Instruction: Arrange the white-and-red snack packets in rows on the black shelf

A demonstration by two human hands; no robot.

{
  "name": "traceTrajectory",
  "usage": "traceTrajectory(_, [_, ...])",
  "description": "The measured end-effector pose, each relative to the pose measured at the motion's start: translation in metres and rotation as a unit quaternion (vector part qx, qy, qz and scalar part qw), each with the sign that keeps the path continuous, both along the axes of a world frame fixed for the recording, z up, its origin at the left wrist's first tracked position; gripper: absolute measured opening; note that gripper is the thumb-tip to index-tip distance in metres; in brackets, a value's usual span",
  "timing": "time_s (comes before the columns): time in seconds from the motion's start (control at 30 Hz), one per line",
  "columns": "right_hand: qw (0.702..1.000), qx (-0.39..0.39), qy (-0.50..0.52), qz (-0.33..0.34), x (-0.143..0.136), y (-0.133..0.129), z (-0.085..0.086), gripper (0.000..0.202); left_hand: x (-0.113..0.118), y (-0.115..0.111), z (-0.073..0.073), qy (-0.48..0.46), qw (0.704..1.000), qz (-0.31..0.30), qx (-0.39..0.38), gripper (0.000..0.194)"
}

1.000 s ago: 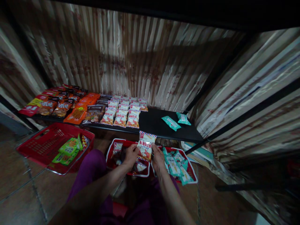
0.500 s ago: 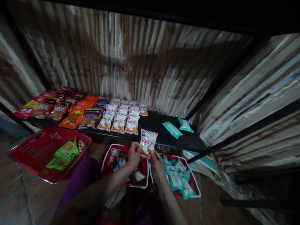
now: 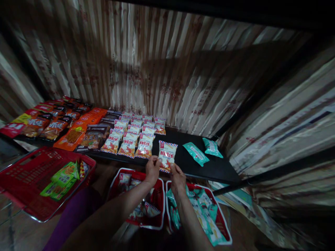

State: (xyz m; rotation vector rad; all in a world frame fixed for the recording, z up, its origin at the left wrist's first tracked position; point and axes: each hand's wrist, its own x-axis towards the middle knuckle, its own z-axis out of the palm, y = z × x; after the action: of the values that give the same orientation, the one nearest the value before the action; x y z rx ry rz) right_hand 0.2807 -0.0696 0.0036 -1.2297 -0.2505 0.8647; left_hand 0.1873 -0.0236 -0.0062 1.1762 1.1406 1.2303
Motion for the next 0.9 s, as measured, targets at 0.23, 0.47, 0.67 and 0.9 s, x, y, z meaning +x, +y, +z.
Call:
traceTrajectory(0.23, [0.999,0.010,-0.038,-0.038,0.036,0.060,-0.005,0.040,0.032,0.042,0.013,0.054,0.996,0.017,0.067,0.023])
traceTrajectory(0.47, [0.997,0.030,-0.060,-0.043,0.060,0.110,0.002,0.034,0.060,0.067,0.028,0.104,0.991,0.023,0.086,0.038])
traceTrajectory(0.67, [0.997,0.025,-0.065,-0.031,0.068,0.145,0.007,0.036,0.075,0.090,0.026,0.102,0.990,0.047,0.084,0.046])
traceTrajectory(0.9, [0.995,0.019,-0.090,0.036,0.082,0.177,-0.010,0.042,0.088,0.117,0.013,0.128,0.986,0.054,0.092,0.055])
